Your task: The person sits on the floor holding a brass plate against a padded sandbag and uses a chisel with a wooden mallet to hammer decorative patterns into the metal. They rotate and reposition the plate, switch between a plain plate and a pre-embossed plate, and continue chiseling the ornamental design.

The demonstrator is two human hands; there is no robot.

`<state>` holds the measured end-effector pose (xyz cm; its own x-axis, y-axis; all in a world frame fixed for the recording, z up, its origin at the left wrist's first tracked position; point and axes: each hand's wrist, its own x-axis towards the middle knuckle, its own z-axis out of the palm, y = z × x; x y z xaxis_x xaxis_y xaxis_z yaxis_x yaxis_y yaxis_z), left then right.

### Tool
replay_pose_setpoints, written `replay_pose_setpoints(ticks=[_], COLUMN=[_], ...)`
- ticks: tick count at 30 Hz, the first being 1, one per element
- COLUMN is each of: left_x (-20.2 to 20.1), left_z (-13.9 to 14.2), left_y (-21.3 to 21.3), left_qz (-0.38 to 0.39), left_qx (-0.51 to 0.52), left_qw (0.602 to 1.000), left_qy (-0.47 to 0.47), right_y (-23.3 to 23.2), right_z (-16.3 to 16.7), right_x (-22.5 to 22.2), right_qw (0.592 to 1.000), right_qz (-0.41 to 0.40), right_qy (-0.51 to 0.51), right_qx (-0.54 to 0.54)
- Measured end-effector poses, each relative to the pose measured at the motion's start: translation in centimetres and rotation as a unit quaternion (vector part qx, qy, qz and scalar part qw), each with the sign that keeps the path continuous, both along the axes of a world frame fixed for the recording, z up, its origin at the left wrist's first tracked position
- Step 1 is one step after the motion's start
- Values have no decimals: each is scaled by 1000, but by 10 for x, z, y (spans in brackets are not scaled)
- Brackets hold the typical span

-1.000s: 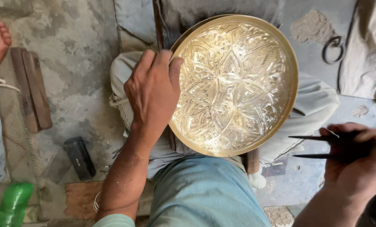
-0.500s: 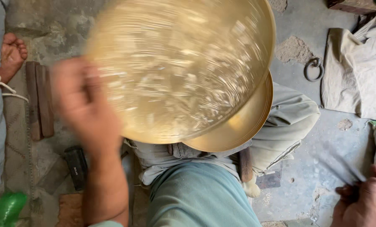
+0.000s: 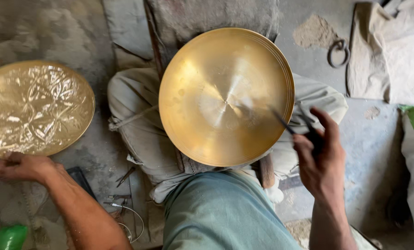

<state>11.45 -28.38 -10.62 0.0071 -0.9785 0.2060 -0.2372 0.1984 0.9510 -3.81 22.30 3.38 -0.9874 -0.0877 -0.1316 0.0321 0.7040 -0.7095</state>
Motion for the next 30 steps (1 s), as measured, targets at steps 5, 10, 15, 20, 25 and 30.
replay_pose_setpoints(ticks=[5,10,15,20,25,30], left_x=[-7,-14,-12,-2,-3,-6], left_z=[-32,-65,-93,-105,-104,-101], left_y=[17,23,13,4,6,10], left_qz=[94,106,103,106,23,-20], left_qx=[126,163,161,138,67,-15], left_qw=[987,981,982,972,994,980], left_qy=[-18,-3,6,-157,-87,-199], right_y=[-61,-97,-105,-106,-107,-105], right_z=[37,40,29,27,26,26], right_x=[-26,-35,-37,-35,-35,-35], right_qw=[963,926,915,901,903,906], right_qz=[199,244,266,281,278,276], right_qy=[99,100,101,115,107,105], right_qx=[154,270,286,311,309,305])
